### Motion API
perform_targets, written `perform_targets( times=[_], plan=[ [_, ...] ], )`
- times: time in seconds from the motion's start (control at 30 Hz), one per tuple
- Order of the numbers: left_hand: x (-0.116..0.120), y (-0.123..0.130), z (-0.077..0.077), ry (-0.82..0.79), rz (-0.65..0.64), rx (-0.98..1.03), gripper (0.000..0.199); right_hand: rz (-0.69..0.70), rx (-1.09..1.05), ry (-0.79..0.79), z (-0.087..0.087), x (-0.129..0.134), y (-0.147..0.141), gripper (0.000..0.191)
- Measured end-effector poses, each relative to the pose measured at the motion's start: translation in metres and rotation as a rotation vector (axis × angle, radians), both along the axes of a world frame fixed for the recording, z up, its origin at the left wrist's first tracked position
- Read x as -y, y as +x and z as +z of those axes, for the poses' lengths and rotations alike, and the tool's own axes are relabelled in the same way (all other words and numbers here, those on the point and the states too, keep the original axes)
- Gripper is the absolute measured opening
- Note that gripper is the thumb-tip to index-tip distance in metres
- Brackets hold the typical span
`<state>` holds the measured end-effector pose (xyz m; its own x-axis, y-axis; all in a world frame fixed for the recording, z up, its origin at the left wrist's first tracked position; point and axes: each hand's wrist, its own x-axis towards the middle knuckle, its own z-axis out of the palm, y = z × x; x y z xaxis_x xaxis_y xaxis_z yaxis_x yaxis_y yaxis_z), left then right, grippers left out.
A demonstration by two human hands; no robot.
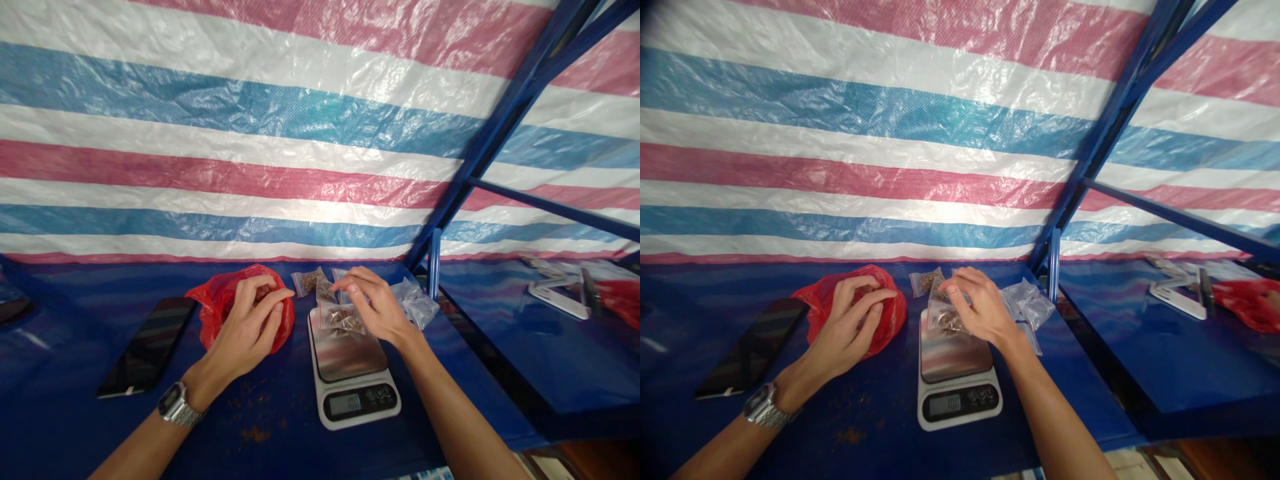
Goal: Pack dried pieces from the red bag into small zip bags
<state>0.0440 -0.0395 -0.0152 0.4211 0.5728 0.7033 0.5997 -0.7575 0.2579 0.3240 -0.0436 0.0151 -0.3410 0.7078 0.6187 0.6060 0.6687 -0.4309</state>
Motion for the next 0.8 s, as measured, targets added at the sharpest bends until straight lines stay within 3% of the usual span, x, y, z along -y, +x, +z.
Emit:
perform_targets(
  times=[0.37,0.5,0.63,0.8],
  plan=[
    [0.0035,0.0015,0.0015,0.017,-0.008,-0.017,0.033,-0.019,0.006,0.0,-0.0023,-0.0019,0.0006,0.046],
    [0.0052,0.0029,0.0033,0.029,-0.011,-0.024,0.032,-0.003,0.096,-0.016,0.0025,-0.0011,0.0028,0.036],
    [0.0054,0.0041,0.0044,0.049,-0.014,-0.029,0.032,0.019,0.214,-0.128,0.0049,0.0009,0.0028,0.019],
    [0.0049,0.0037,0.003,0.059,-0.013,-0.028,0.032,0.034,0.299,-0.301,0.004,0.0048,0.0027,0.037]
  ],
)
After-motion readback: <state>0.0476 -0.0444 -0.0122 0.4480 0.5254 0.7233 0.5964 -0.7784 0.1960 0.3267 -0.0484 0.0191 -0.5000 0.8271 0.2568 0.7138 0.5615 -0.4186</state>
